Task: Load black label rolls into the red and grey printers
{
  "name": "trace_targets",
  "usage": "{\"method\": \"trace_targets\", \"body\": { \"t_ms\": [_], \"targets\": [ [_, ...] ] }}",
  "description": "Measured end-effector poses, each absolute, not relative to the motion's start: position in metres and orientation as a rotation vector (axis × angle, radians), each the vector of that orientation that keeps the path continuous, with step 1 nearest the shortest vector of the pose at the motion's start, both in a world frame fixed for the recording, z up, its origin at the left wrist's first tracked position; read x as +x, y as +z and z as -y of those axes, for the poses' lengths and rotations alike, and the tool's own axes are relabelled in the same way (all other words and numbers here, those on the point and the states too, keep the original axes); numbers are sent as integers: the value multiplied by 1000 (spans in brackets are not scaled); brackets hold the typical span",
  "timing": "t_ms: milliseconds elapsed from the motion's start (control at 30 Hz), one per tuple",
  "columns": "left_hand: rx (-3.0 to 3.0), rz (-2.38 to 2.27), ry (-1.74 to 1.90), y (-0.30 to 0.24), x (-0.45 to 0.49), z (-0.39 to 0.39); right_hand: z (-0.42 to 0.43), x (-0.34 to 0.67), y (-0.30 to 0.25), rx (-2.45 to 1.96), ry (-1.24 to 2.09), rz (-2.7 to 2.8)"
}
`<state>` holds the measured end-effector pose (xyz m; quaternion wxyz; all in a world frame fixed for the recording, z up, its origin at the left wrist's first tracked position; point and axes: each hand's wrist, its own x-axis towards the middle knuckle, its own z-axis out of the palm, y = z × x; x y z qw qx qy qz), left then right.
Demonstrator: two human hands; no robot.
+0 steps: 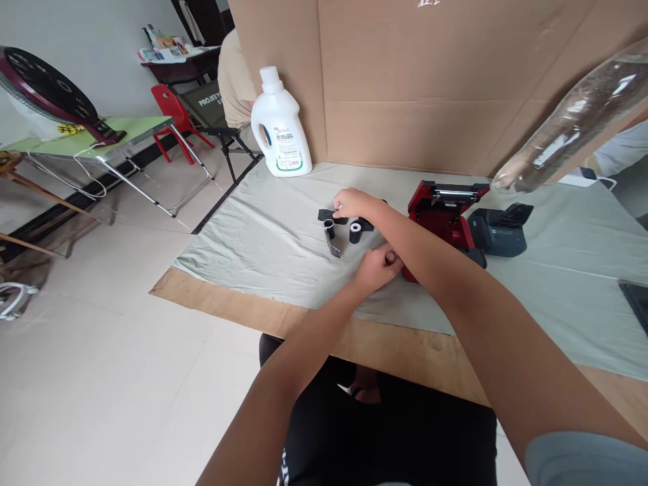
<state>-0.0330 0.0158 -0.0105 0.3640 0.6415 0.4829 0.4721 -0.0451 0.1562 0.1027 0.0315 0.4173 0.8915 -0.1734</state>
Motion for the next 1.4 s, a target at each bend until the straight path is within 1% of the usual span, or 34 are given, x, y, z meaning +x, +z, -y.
{"method": "trace_targets", "body": {
  "t_ms": [133, 433, 533, 600, 667, 733, 800, 867, 967, 1067, 1133, 1200, 1333, 1400],
  "targets": [
    [1680, -1225, 1198, -9, -34, -15, -156, -33, 105, 1295, -624, -2720],
    [1667, -1266, 1237, -10, -37, -18, -148, -37, 103, 1423, -475, -2743],
    [1628, -1238, 1303, -7, -40, -18, -147, -31, 107, 1493, -406, -2831],
    [1574, -1217, 1359, -6, -41, -18, -144, -17, 114, 1523, -417, -2979],
    [1513, -1214, 1420, -5, -41, -19, -135, 7, 123, 1524, -515, -3178],
    [1455, -1211, 1497, -4, -40, -19, -117, 38, 132, 1489, -694, -3337],
    [1385, -1185, 1592, -3, -40, -19, -93, 73, 139, 1441, -896, -3371],
    [1311, -1153, 1676, -2, -41, -19, -70, 106, 143, 1351, -1133, -3328],
    [1197, -1122, 1793, 2, -44, -19, -48, 142, 143, 1337, -1444, -3181],
    [1108, -1034, 1938, 9, -47, -18, -43, 159, 140, 1347, -1621, -3035],
    [1119, -919, 1939, 15, -49, -15, -44, 162, 138, 1329, -1624, -2960],
    [1203, -842, 1855, 20, -50, -11, -45, 161, 137, 1306, -1559, -2927],
    [1351, -939, 1728, 26, -47, -3, -42, 160, 136, 1164, -1403, -2965],
    [1343, -967, 1703, 26, -44, -2, -39, 160, 136, 1214, -1283, -2946]
  ]
}}
